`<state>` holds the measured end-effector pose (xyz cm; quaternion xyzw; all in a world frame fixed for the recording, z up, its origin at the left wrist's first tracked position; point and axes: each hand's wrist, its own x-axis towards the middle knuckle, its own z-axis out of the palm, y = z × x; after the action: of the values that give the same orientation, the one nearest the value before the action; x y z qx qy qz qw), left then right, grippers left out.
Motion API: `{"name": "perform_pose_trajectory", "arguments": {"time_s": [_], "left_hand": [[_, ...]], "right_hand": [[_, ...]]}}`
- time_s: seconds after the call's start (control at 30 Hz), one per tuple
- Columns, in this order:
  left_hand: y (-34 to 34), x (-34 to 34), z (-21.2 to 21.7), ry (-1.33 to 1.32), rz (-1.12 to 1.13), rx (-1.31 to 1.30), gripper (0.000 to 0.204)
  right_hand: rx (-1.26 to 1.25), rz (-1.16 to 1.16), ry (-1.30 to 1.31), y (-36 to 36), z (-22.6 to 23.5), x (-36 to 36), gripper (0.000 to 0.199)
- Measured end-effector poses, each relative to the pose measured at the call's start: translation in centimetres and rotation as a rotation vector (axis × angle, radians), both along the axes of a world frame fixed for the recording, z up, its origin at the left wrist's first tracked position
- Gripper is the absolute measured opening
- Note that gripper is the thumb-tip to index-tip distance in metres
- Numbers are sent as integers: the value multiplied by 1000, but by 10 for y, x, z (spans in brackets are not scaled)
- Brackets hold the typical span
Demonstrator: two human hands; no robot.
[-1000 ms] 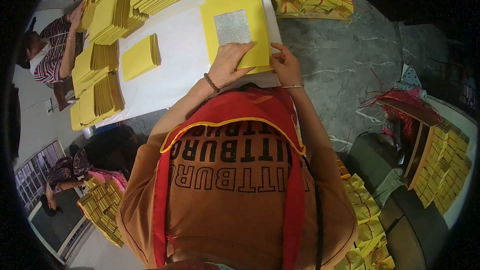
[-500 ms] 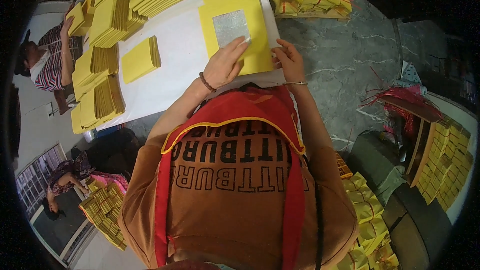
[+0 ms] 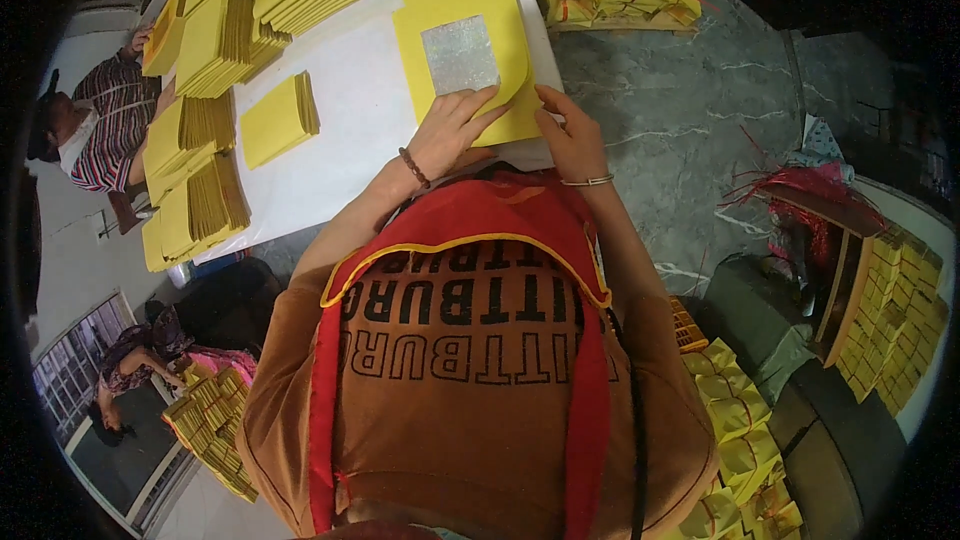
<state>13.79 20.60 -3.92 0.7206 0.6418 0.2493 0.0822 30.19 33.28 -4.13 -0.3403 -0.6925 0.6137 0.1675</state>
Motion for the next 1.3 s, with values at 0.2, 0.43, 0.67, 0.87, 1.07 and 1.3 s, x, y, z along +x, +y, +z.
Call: {"name": "perform_pose_trajectory", "arguments": {"time_s": [0.2, 0.43, 0.67, 0.87, 1.07, 1.3], "left_hand": [[1, -11, 2, -129, -54, -84, 74], [0, -15, 5, -155, -98, -92, 77], [-2, -13, 1, -137, -75, -112, 75], [-1, -19, 3, -244, -87, -123, 73], [-4, -23, 4, -379, -61, -171, 54], [-9, -20, -6, -465, 175, -9, 17]], "right_hand": [[-73, 20, 50, 7, 4, -4, 32], [-130, -11, 22, 10, 4, -8, 31], [-280, -98, 91, 8, 1, -13, 28], [-260, -98, 59, 12, -14, -11, 28], [-353, -87, 1, 11, 2, -13, 36], [-402, -147, 38, 9, 4, -14, 41]]}}
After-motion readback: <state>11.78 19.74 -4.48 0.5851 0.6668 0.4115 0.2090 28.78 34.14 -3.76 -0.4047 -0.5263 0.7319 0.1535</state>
